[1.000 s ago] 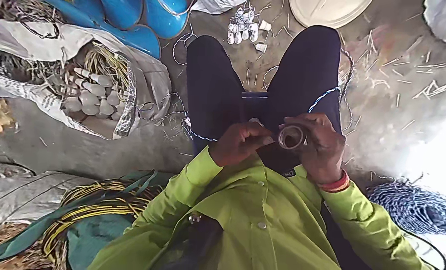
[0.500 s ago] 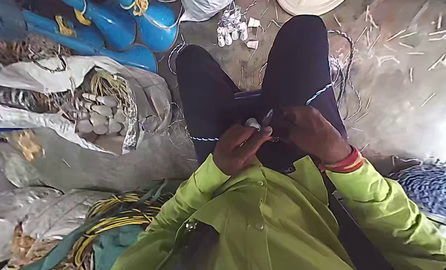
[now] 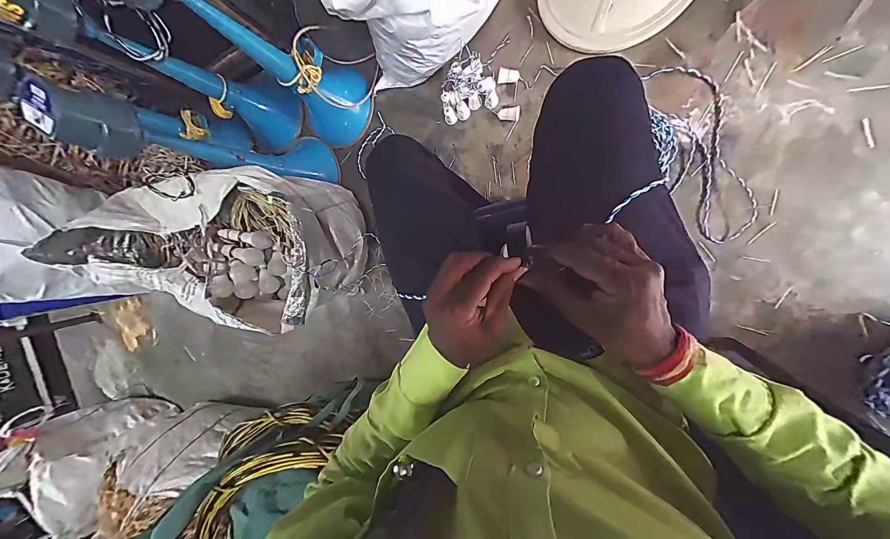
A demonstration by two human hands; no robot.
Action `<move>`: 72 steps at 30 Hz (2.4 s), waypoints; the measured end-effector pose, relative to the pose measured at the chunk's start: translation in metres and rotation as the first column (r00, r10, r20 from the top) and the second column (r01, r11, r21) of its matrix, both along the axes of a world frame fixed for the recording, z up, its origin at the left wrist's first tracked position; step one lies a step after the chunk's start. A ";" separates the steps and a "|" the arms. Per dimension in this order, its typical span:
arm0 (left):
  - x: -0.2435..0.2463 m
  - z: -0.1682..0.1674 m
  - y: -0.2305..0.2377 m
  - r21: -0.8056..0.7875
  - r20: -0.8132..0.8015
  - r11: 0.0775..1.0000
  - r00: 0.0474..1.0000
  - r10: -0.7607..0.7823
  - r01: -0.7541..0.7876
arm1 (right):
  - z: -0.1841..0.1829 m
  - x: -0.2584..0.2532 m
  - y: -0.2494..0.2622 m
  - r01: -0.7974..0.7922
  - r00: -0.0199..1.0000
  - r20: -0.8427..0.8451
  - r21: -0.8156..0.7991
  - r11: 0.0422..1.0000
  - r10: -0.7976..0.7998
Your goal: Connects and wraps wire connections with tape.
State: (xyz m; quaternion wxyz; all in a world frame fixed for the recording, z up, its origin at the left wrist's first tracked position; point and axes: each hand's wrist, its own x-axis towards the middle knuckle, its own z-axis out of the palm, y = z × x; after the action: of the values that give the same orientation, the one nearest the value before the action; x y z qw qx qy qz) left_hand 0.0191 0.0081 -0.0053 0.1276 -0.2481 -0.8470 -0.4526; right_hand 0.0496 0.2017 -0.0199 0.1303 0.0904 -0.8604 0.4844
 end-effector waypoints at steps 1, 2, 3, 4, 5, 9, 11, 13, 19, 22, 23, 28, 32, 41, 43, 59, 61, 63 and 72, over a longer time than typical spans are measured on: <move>0.000 0.000 0.000 0.008 0.016 1.000 1.000 -0.003 0.003 | 0.000 -0.002 -0.002 0.015 1.000 -0.011 0.024 1.000 -0.015; 0.000 0.000 0.000 0.014 0.032 1.000 0.999 -0.010 0.009 | 0.001 -0.003 -0.005 0.027 1.000 -0.014 0.037 0.999 -0.026; 0.001 0.000 0.000 0.018 0.048 1.000 0.999 -0.019 0.018 | 0.002 -0.003 -0.007 0.039 0.999 -0.013 0.054 0.998 -0.039; 0.001 0.000 0.000 0.024 0.058 0.999 0.998 -0.035 0.033 | 0.003 -0.003 -0.008 0.052 0.999 -0.006 0.071 0.996 -0.051; -0.001 0.000 0.000 0.028 0.061 0.998 0.997 -0.056 0.054 | 0.003 -0.003 -0.009 0.056 0.998 0.010 0.071 0.996 -0.057; -0.003 0.001 -0.001 0.009 0.139 0.993 0.983 -0.122 0.122 | 0.002 -0.004 -0.005 0.027 0.984 0.177 -0.083 0.996 -0.012; -0.003 0.003 -0.002 0.023 0.208 0.990 0.968 -0.141 0.140 | 0.002 -0.003 -0.004 0.025 0.962 0.269 -0.217 0.976 0.035; -0.004 0.003 -0.003 0.041 0.249 0.990 0.958 -0.144 0.138 | 0.001 -0.001 -0.005 0.046 0.944 0.318 -0.378 0.925 0.083; -0.005 -0.023 -0.009 0.016 0.065 0.999 0.997 -0.038 0.037 | 0.005 -0.002 -0.005 0.103 0.905 0.369 -0.672 0.733 0.211; -0.004 -0.027 -0.009 -0.056 -0.123 0.998 0.992 -0.006 -0.001 | 0.008 -0.002 -0.001 0.189 0.849 0.452 -0.743 0.642 0.274; -0.004 -0.027 -0.008 -0.075 -0.180 0.997 0.984 0.005 -0.019 | 0.009 -0.002 0.001 0.213 0.831 0.474 -0.753 0.622 0.290; 0.001 -0.033 -0.004 -0.063 -0.314 0.996 0.949 0.041 -0.064 | 0.014 -0.004 -0.002 0.251 0.828 0.481 -0.777 0.578 0.287; 0.000 -0.030 0.002 -0.061 -0.138 0.993 0.986 0.090 -0.099 | 0.011 -0.004 -0.001 0.244 0.847 0.466 -0.770 0.589 0.257; 0.001 -0.018 0.002 0.348 0.550 0.937 0.815 -0.182 -0.026 | -0.008 -0.004 0.002 0.025 0.956 0.288 -0.250 0.968 0.049; 0.007 -0.015 0.010 0.454 0.737 0.849 0.649 -0.189 -0.269 | -0.017 -0.009 0.001 -0.019 0.993 0.121 0.043 0.999 0.014; -0.002 0.006 0.008 0.324 0.904 0.610 0.047 -0.425 -0.723 | -0.013 -0.016 -0.010 -0.023 0.999 0.042 0.117 0.993 0.019; 0.000 0.005 0.013 0.346 0.918 0.630 0.115 -0.378 -0.695 | -0.008 -0.013 -0.009 0.022 0.964 0.266 -0.085 0.996 0.002; 0.004 0.004 0.019 0.394 0.917 0.666 0.228 -0.326 -0.634 | -0.009 -0.010 -0.011 0.084 0.909 0.415 -0.264 0.961 0.035; 0.007 0.010 0.015 0.406 0.885 0.598 0.136 -0.444 -0.691 | -0.020 -0.019 0.006 -0.178 0.984 -0.001 -0.092 0.980 0.179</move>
State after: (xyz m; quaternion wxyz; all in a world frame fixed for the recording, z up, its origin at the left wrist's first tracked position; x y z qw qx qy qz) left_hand 0.0256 0.0233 0.0049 -0.3182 0.2825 -0.4301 -0.7962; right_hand 0.0307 0.2079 -0.0402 0.0874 0.1594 -0.8261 0.5334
